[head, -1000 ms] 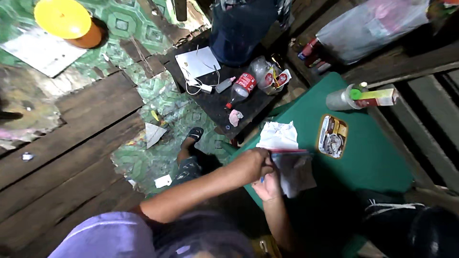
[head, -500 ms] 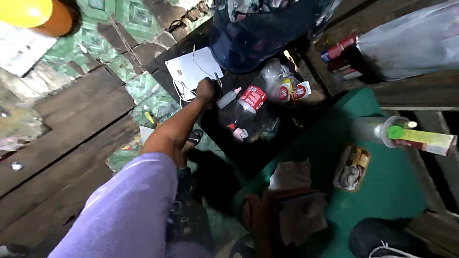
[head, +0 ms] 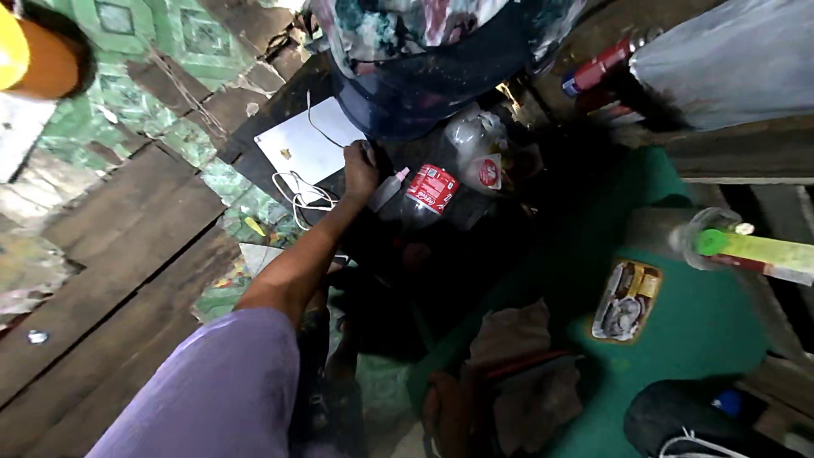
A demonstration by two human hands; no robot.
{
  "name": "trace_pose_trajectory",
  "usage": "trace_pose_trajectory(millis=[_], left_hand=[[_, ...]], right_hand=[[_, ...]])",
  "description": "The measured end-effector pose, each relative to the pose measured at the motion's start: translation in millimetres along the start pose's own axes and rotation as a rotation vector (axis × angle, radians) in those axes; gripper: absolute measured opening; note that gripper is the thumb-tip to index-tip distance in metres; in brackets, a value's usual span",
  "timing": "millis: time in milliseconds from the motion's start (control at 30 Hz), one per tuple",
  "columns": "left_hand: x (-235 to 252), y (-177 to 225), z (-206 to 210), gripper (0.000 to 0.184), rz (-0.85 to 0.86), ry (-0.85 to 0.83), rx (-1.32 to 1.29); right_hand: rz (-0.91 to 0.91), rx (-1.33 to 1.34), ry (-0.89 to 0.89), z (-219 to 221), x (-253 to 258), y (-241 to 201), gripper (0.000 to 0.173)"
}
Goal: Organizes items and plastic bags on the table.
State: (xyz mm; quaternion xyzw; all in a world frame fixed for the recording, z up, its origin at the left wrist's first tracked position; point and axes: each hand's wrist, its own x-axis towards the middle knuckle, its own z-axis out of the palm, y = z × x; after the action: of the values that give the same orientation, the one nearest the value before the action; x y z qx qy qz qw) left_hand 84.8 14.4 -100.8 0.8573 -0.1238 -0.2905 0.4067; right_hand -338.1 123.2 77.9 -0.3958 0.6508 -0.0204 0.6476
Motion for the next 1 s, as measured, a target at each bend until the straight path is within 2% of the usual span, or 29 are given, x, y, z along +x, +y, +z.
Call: trace_pose_trajectory(millis=[100, 133, 233, 333, 467, 533, 733, 900, 1000], left_hand=[[-20, 15, 15, 0.041, 0.268, -0.255, -0.023], [-21, 18, 25, 0.039, 0.31, -0.357, -0.005], [-12, 20, 50, 0.041, 0.22, -0.528, 0.119], [-6, 25, 57, 0.045, 0.153, -0.552, 0.289], [-14, 37, 58, 0.044, 0.247, -0.645, 0.676], [-16, 39, 59, 0.045, 0.264, -0.691, 0.778], [-1, 35, 59, 0.043, 0.385, -0.747, 0.776], [-6, 39, 47, 0.044, 0.331, -0.635, 0.734], [-10, 34, 51, 0.042, 0.329, -0.628, 0.697]], right_hand=[[-0.034, 0.044, -0.025, 1, -4, 0, 0.032], [-0.034, 0.046, -0.024, 1, -5, -1, 0.033], [0.002, 0.005, -0.003, 4, -6, -7, 0.034], [0.028, -0.072, 0.014, 2, -2, -8, 0.036], [0.025, -0.033, 0.004, 5, -7, -11, 0.034], [0.018, -0.029, 0.006, 6, -8, -12, 0.033], [0.02, -0.065, -0.006, 0, -1, -10, 0.034], [-0.018, -0.053, -0.028, 2, -5, -13, 0.033], [-0.001, -0.073, -0.012, 5, -7, -20, 0.033]])
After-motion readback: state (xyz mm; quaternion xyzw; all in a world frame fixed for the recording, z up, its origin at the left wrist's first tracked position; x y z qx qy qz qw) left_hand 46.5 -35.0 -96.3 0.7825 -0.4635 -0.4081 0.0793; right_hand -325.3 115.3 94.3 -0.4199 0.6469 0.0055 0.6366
